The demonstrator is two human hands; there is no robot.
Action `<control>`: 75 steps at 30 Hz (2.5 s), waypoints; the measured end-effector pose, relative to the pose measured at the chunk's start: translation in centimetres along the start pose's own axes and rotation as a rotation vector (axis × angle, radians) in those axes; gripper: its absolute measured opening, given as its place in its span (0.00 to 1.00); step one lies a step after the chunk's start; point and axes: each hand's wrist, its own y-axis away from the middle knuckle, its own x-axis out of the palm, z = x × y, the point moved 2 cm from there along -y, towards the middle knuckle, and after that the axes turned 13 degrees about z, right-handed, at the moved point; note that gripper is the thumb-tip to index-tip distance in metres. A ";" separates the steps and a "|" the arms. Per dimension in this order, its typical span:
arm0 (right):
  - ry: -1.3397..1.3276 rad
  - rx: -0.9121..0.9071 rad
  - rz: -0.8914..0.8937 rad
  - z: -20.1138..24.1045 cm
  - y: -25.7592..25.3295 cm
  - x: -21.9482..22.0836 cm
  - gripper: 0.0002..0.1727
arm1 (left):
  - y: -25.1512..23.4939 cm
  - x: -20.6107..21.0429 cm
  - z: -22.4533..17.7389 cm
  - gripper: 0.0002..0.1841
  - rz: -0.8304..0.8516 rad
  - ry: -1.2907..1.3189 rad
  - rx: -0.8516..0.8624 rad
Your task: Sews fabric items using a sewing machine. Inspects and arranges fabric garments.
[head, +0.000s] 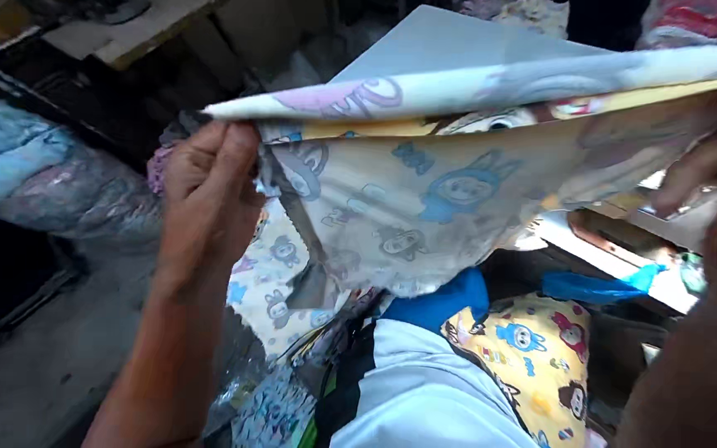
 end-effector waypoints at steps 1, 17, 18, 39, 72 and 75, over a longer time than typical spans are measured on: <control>-0.034 -0.005 0.090 -0.2 -1.2 1.8 0.09 | 0.3 -0.5 0.9 0.12 -0.010 0.050 -0.094; -0.287 -0.194 0.564 -1.1 -2.5 23.6 0.20 | 15.3 -18.8 -0.1 0.05 0.024 -0.137 -0.419; -0.304 -0.171 0.589 -2.5 -1.0 25.0 0.21 | 16.7 -17.2 0.5 0.04 0.002 -0.141 -0.544; -0.051 0.340 0.882 -10.6 11.8 20.1 0.16 | 1.0 2.7 13.6 0.17 0.640 -0.500 -0.290; 0.251 0.242 0.103 -14.0 4.6 8.2 0.06 | -13.7 16.1 15.3 0.15 0.736 -0.268 0.298; 0.235 0.250 0.150 -13.9 4.6 8.0 0.07 | -13.7 17.0 15.6 0.15 0.825 -0.259 0.294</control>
